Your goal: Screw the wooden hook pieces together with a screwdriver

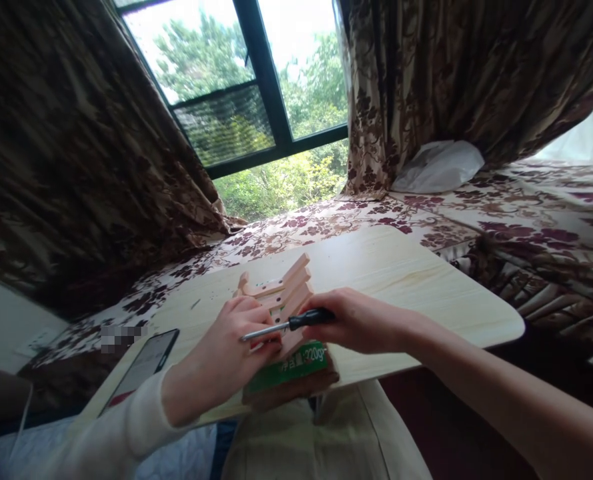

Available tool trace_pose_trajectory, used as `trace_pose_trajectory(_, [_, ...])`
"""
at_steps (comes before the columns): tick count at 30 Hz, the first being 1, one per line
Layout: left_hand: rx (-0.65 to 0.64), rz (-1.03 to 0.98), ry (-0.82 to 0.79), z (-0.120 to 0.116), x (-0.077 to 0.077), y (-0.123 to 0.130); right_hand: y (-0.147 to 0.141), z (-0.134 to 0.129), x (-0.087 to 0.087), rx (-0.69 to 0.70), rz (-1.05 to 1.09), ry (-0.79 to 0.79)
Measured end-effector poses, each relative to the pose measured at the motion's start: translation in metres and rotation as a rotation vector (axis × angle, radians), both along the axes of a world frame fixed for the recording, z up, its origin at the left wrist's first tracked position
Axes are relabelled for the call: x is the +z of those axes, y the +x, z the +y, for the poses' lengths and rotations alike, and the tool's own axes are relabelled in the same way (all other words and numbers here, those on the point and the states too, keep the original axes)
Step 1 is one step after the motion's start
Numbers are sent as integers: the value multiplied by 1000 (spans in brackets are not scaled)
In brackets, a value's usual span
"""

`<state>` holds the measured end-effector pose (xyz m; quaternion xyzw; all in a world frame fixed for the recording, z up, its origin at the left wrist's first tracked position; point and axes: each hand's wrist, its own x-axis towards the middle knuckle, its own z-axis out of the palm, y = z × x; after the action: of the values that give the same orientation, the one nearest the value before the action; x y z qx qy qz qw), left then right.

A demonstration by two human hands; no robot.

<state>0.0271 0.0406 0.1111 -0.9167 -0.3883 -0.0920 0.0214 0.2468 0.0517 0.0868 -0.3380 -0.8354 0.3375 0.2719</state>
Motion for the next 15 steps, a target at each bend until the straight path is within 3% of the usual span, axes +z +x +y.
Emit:
trace_pose_trajectory(6, [20, 3, -30, -6, 4, 1, 9, -7, 11, -4, 3, -12])
trace_pose_trajectory(11, [13, 8, -6, -8, 4, 0, 36, -28, 33, -138, -108, 59])
trace_pose_trajectory(15, [0, 3, 45, -8, 1, -1, 34, -44, 49, -136, -181, 131])
